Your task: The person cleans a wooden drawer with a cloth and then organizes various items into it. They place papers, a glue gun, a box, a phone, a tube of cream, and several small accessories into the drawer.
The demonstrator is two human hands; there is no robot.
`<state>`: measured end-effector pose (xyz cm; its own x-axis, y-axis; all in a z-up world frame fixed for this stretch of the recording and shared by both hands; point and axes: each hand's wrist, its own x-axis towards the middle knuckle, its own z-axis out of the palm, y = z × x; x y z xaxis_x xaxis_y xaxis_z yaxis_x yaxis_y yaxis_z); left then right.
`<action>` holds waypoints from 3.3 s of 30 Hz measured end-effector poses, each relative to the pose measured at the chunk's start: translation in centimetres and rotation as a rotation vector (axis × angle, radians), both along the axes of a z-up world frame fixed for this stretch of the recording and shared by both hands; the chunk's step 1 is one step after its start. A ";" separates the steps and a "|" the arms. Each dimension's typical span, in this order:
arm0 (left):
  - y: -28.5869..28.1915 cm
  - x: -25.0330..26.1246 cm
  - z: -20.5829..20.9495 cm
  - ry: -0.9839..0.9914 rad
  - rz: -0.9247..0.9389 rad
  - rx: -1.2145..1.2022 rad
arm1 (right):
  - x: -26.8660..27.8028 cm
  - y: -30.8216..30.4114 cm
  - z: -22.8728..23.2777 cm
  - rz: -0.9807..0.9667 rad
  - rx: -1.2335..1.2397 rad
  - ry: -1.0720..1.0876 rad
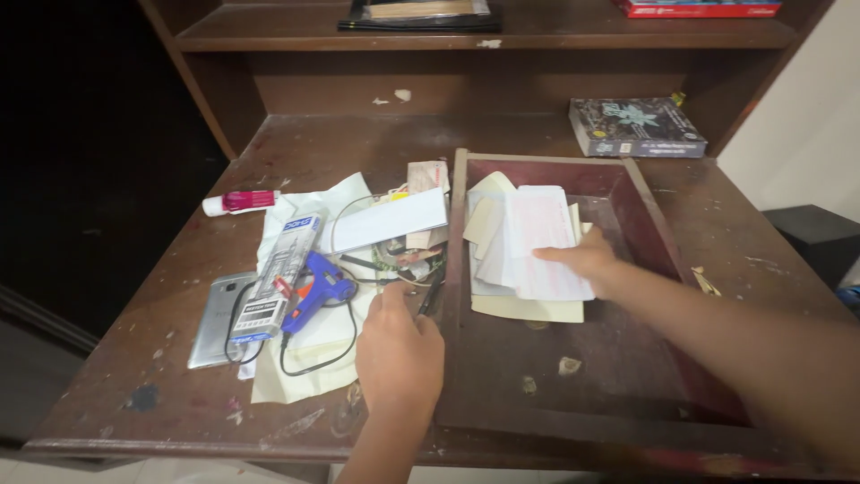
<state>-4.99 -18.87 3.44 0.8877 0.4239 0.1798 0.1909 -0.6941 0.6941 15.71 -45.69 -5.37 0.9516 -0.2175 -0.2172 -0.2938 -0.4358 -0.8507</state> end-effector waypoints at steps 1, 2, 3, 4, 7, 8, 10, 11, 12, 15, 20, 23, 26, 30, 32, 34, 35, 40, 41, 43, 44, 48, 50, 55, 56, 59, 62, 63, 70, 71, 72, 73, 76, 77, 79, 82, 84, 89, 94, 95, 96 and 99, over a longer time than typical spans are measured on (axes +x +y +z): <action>0.0 0.0 0.1 0.008 0.004 -0.003 | -0.6 0.7 0.0 -0.040 -0.263 -0.111; 0.0 0.1 0.2 0.015 0.007 -0.006 | -1.2 1.2 0.0 -0.026 -0.393 -0.119; -0.1 0.1 0.3 0.005 0.006 -0.005 | -1.8 1.7 -0.4 -0.011 -0.524 -0.127; -0.1 0.1 0.3 -0.005 0.005 -0.005 | -2.3 2.0 -0.7 0.004 -0.655 -0.134; -0.3 0.3 0.3 0.033 0.002 -0.007 | -2.7 3.1 -1.9 0.133 -0.687 0.071; -0.3 0.4 0.2 0.057 0.002 -0.009 | -2.9 3.0 -2.0 0.150 -0.681 0.063; -0.3 0.6 0.0 0.025 -0.006 -0.003 | -3.1 3.1 -2.1 0.188 -0.669 0.046; -0.2 0.7 -0.2 0.007 -0.007 0.000 | -3.3 3.0 -1.8 0.154 -0.720 -0.028; 0.1 0.9 -0.4 -0.010 -0.008 0.009 | -3.6 2.8 -1.2 0.119 -0.770 -0.101; 1.7 1.0 -1.1 -0.078 0.008 0.029 | -5.8 3.1 0.1 0.157 -0.844 -0.393; 4.3 1.0 -1.6 0.048 0.095 0.010 | -9.8 5.4 0.7 0.504 -0.812 -0.411; 5.6 0.8 -1.9 -0.094 0.082 0.044 | -10.1 7.3 1.6 0.573 -0.857 -0.133; 8.0 0.5 -2.3 -0.072 0.123 0.049 | -10.5 8.9 3.6 0.424 -0.767 -0.403; 12.2 1.0 -2.4 -0.125 0.144 0.094 | -11.0 12.9 7.1 0.221 -0.289 -0.745; 14.1 1.4 -2.2 -0.068 0.177 0.086 | -11.2 17.0 7.7 0.197 -0.067 -0.655; 15.7 2.0 -1.8 -0.047 0.211 0.047 | -11.6 21.1 7.1 0.201 0.099 -0.403; 16.5 2.5 -1.7 -0.036 0.221 0.027 | -11.8 22.8 6.4 0.226 0.149 -0.270; 20.5 4.9 -2.6 0.049 0.125 0.055 | -10.7 26.9 1.1 0.041 -0.078 0.064; 21.2 5.2 -2.9 0.038 0.098 0.067 | -10.4 27.1 0.4 0.020 -0.184 0.044; 21.5 6.1 -3.2 0.131 0.022 0.128 | -10.3 28.0 -0.2 -0.018 -0.336 0.065; 21.5 6.4 -3.1 0.179 -0.017 0.157 | -10.4 28.4 -0.1 -0.036 -0.383 0.106; 21.5 7.5 -2.7 0.447 -0.158 0.169 | -10.0 29.5 1.1 -0.094 -0.328 0.306; 21.6 7.9 -3.0 0.540 -0.171 0.166 | -9.2 29.6 1.2 -0.122 -0.313 0.350; 22.1 8.9 -5.0 0.603 -0.197 0.207 | -6.5 28.3 -2.3 -0.137 0.018 0.296; 22.0 8.9 -5.2 0.591 -0.207 0.242 | -5.9 28.1 -3.1 -0.136 0.080 0.311; 21.7 9.1 -5.5 0.633 -0.202 0.223 | -4.9 27.3 -4.2 -0.161 0.356 0.453; 21.3 9.2 -5.7 0.619 -0.246 0.221 | -4.3 26.7 -4.0 -0.214 0.637 0.631; 21.1 9.4 -5.7 0.615 -0.237 0.226 | -4.3 26.3 -4.0 -0.246 0.729 0.687; 20.3 9.0 -3.9 0.561 -0.254 0.379 | -3.3 27.5 -1.8 -0.074 0.635 0.634; 20.2 8.7 -3.8 0.517 -0.279 0.434 | -3.2 27.7 -1.2 -0.082 0.612 0.621; 20.3 8.5 -3.7 0.398 -0.381 0.446 | -3.2 27.9 -0.8 -0.090 0.589 0.607; 20.4 8.4 -3.6 0.274 -0.480 0.454 | -3.3 28.1 -0.3 -0.088 0.593 0.595; 20.3 9.0 -3.2 0.285 -0.651 0.570 | -3.3 28.0 1.1 -0.076 0.566 0.555; 20.2 9.2 -2.9 0.354 -0.690 0.626 | -3.3 27.7 1.6 -0.069 0.532 0.540; 20.5 9.5 -2.1 0.515 -0.664 0.619 | -3.1 27.1 2.4 -0.039 0.491 0.532; 21.0 9.5 -1.1 0.633 -0.651 0.627 | -3.0 25.8 3.5 0.018 0.482 0.537; 21.0 9.5 -0.8 0.665 -0.659 0.633 | -3.2 25.0 4.3 0.037 0.484 0.521; 21.1 10.6 -1.5 0.591 -0.626 0.625 | -3.6 23.7 6.1 0.115 0.466 0.408; 21.7 12.1 -2.7 0.588 -0.630 0.695 | -4.0 22.3 10.2 0.181 0.416 0.348; 21.8 12.3 -3.2 0.575 -0.629 0.705 | -4.3 21.8 11.3 0.213 0.402 0.338; 22.0 12.5 -3.6 0.553 -0.618 0.723 | -4.6 21.5 12.5 0.244 0.389 0.327; 22.5 12.8 -4.9 0.502 -0.589 0.759 | -6.0 20.2 15.8 0.108 0.246 0.358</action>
<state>7.84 3.65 -1.42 0.9608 -0.1617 -0.2254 -0.1704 -0.9852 -0.0197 9.75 -25.46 10.46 0.8215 -0.0219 -0.5699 -0.5527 -0.2770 -0.7860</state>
